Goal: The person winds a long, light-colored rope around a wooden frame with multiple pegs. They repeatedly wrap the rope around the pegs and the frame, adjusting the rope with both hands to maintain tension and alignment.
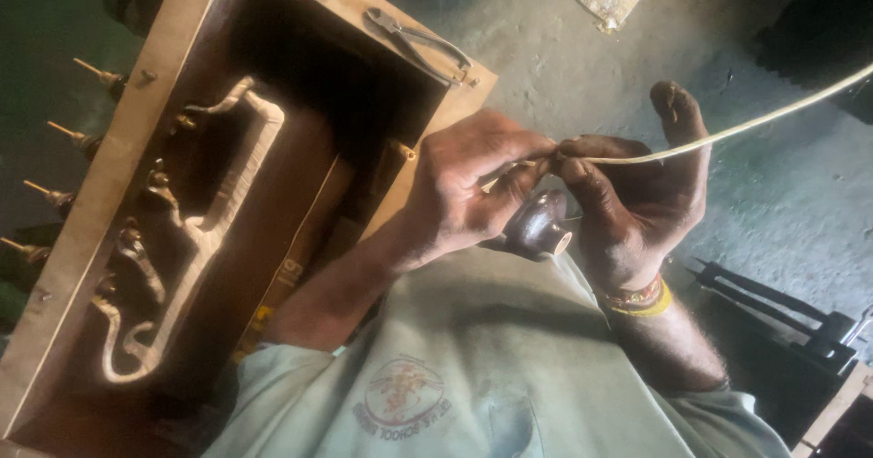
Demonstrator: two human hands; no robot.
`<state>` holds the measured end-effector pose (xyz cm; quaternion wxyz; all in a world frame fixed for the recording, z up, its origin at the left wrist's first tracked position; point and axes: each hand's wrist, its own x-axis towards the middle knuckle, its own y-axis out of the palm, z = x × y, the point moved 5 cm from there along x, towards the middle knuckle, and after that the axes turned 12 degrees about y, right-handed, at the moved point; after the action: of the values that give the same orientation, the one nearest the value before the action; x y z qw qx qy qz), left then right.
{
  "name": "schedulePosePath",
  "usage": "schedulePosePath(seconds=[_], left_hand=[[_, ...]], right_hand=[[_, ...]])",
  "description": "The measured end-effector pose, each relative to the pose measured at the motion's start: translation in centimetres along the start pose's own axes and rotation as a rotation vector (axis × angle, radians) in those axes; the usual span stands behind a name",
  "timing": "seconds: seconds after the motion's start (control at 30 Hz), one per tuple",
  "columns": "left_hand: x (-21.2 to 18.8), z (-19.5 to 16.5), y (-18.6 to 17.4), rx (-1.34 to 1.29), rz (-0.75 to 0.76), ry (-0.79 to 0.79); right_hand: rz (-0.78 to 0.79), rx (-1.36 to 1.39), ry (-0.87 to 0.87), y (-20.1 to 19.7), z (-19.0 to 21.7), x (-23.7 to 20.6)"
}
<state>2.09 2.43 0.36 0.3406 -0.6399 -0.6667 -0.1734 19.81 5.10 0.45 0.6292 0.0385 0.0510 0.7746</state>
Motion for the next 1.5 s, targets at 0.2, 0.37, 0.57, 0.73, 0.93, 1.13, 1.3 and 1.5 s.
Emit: schedulePosePath(seconds=[0.2,0.37,0.57,0.73,0.93,1.13,1.3,1.5], left_hand=[[0.0,0.0,-0.8,-0.011,-0.028,-0.009],[0.1,0.0,-0.9,-0.049,-0.106,0.008],[-1.1,0.8,-0.8,-0.243,-0.089,-0.075],[-1.5,1.5,-1.1,-0.251,-0.053,-0.127],[-0.9,1.8,-2.6,-0.208,-0.133,-0.140],[-1.1,1.4,-3.5,-0.170,-0.179,-0.098],[-1.7,2.2,-4.7,-0.155,-0.273,-0.052],[-7.1,5.9,-8.5,0.015,-0.264,-0.426]], right_hand=[[-0.035,-0.088,-0.085,0.1,-0.1,-0.2],[-0.028,-0.289,-0.274,0.7,0.4,-0.2],[0.081,-0.597,-0.426,1.3,1.6,0.5],[0.164,-0.716,-0.363,2.4,2.1,1.3],[0.165,-0.322,-0.128,3.9,1.3,2.6],[-0.036,-0.262,-0.089,4.8,0.3,3.3],[0.086,-0.330,-0.247,7.3,0.4,3.1],[0.220,-0.333,-0.365,9.7,0.5,3.5]])
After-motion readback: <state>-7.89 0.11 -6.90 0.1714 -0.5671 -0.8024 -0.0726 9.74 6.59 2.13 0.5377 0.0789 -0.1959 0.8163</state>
